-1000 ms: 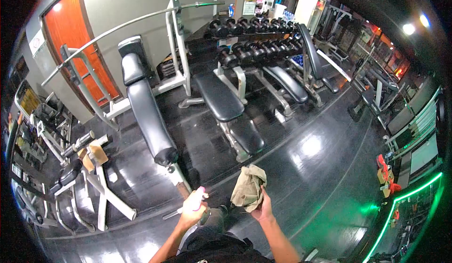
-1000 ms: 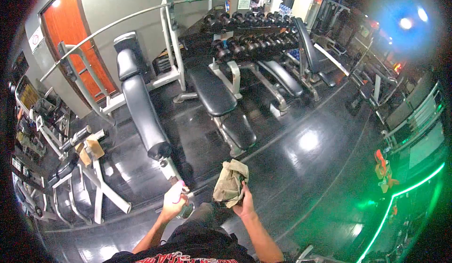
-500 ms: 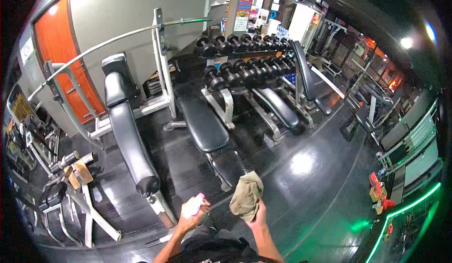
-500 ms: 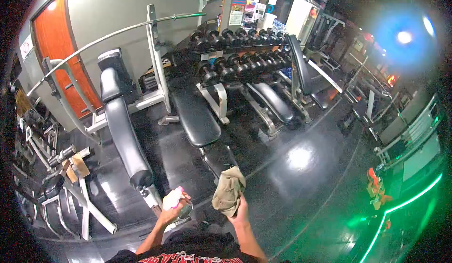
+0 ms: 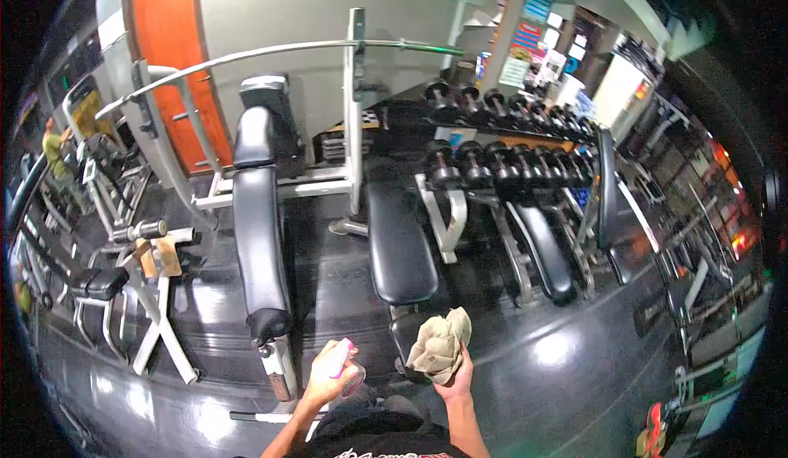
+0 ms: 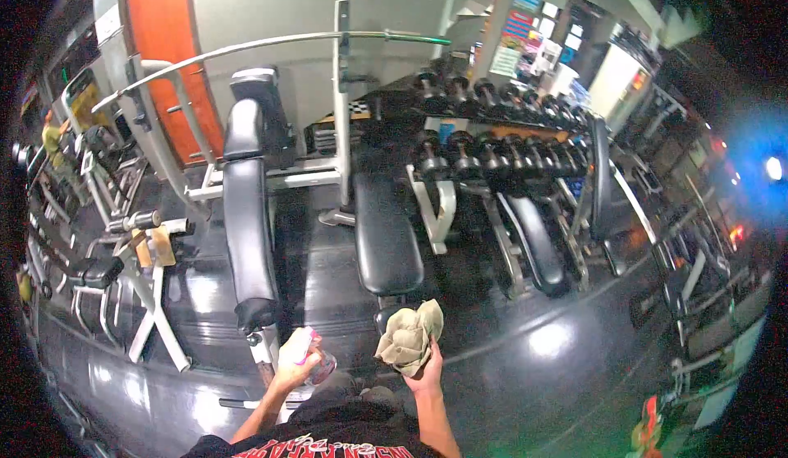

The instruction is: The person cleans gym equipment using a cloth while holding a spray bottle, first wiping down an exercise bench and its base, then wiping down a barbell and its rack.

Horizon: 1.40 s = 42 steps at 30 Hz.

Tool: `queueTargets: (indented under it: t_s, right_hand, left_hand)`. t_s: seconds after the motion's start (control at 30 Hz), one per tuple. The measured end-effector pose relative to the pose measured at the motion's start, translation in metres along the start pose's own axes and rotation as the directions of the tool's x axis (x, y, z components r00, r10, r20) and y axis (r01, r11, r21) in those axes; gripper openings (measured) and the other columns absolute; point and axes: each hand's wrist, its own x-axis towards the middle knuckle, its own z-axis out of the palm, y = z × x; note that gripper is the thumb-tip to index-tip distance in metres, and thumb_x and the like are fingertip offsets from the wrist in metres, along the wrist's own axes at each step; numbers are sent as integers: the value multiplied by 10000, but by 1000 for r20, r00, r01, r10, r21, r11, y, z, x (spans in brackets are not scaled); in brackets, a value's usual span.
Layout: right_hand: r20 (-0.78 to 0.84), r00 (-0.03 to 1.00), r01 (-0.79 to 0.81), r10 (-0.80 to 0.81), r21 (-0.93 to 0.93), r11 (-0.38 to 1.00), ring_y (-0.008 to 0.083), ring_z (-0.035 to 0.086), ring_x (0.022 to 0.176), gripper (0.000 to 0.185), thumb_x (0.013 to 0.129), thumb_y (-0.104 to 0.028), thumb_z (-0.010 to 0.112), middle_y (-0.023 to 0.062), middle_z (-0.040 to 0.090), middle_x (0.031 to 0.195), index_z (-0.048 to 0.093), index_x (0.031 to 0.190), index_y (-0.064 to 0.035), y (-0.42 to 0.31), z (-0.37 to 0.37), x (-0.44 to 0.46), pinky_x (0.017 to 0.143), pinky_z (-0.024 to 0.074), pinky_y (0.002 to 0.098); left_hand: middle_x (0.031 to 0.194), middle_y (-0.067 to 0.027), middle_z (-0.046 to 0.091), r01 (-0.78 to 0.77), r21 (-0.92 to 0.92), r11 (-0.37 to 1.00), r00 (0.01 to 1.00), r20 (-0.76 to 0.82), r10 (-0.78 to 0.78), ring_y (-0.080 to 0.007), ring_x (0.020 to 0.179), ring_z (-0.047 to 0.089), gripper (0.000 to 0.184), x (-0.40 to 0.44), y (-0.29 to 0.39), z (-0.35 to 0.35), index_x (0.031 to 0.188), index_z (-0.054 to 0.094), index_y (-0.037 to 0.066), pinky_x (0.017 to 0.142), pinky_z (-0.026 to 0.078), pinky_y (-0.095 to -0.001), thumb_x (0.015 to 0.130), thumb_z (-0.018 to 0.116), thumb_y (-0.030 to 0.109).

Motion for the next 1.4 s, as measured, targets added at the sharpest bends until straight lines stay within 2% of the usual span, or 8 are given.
queueTargets:
  t_s: [0.2, 0.27, 0.6, 0.67, 0.7, 0.8, 0.93, 1.4]
  right_hand:
    - [115, 983, -121, 140, -163, 979, 290, 503, 1181, 521, 939, -418, 421, 95, 499, 1307, 408, 1341, -86, -15, 44, 85, 985, 411, 487]
    - [188, 959, -185, 211, -147, 972, 296, 507, 1177, 520, 935, -400, 434, 101, 498, 1309, 398, 1345, -83, -12, 58, 111, 986, 411, 491]
    - [173, 958, -204, 228, -149, 968, 316, 511, 1164, 522, 912, -338, 482, 123, 500, 1300, 380, 1352, -76, 62, 135, 240, 976, 409, 524]
    - [211, 940, -244, 269, -138, 960, 308, 508, 1170, 525, 905, -325, 496, 116, 499, 1304, 381, 1355, -81, 78, 155, 263, 969, 417, 511]
    - [212, 938, -243, 273, -157, 957, 306, 507, 1173, 525, 905, -320, 497, 114, 498, 1306, 379, 1356, -78, 85, 165, 274, 969, 417, 507]
    - [188, 946, -228, 264, -191, 955, 302, 507, 1175, 521, 906, -307, 501, 109, 498, 1308, 380, 1353, -68, 98, 193, 299, 975, 414, 498]
    - [189, 959, -178, 211, -179, 968, 294, 513, 1171, 495, 909, -314, 478, 101, 516, 1294, 411, 1337, -73, 113, 223, 328, 995, 398, 489]
    - [244, 954, -138, 173, -152, 979, 291, 495, 1194, 484, 913, -294, 472, 94, 502, 1311, 405, 1346, -88, 177, 294, 474, 1003, 390, 489]
  left_hand:
    - [1003, -57, 540, -31, 290, 957, 955, -275, 115, -116, 783, 571, 497, 32, 16, -9, 1139, 493, 3, 720, 472, -261, 709, 743, 19]
    - [978, -58, 545, 22, 175, 984, 947, -318, 35, -116, 774, 568, 482, 47, 22, -18, 1165, 493, 5, 710, 470, -263, 737, 713, 10]
    - [1007, -123, 600, -113, 257, 960, 961, -218, 172, -180, 794, 645, 492, 163, 20, -129, 1274, 458, 34, 691, 520, -293, 818, 641, 43]
    - [1023, -132, 605, -135, 517, 845, 958, -150, 245, -210, 848, 648, 467, 188, 32, -156, 1269, 453, 22, 711, 530, -312, 836, 626, 60]
    - [1062, -142, 596, -174, 241, 955, 948, -221, 228, -227, 867, 640, 479, 199, 20, -165, 1270, 437, 13, 714, 532, -313, 833, 628, 62]
    - [1103, -157, 570, -216, 418, 882, 950, -119, 289, -191, 769, 650, 446, 236, 17, -206, 1233, 415, 17, 719, 516, -328, 825, 596, 14]
    - [1129, -152, 557, -217, 255, 942, 961, -111, 252, -191, 799, 631, 655, 271, 33, -241, 1372, 353, 43, 681, 528, -300, 790, 650, -5]
    - [937, -133, 586, -179, -64, 982, 915, -377, 142, -159, 634, 591, 381, 391, 28, -348, 1223, 434, -23, 594, 505, -276, 867, 570, -11]
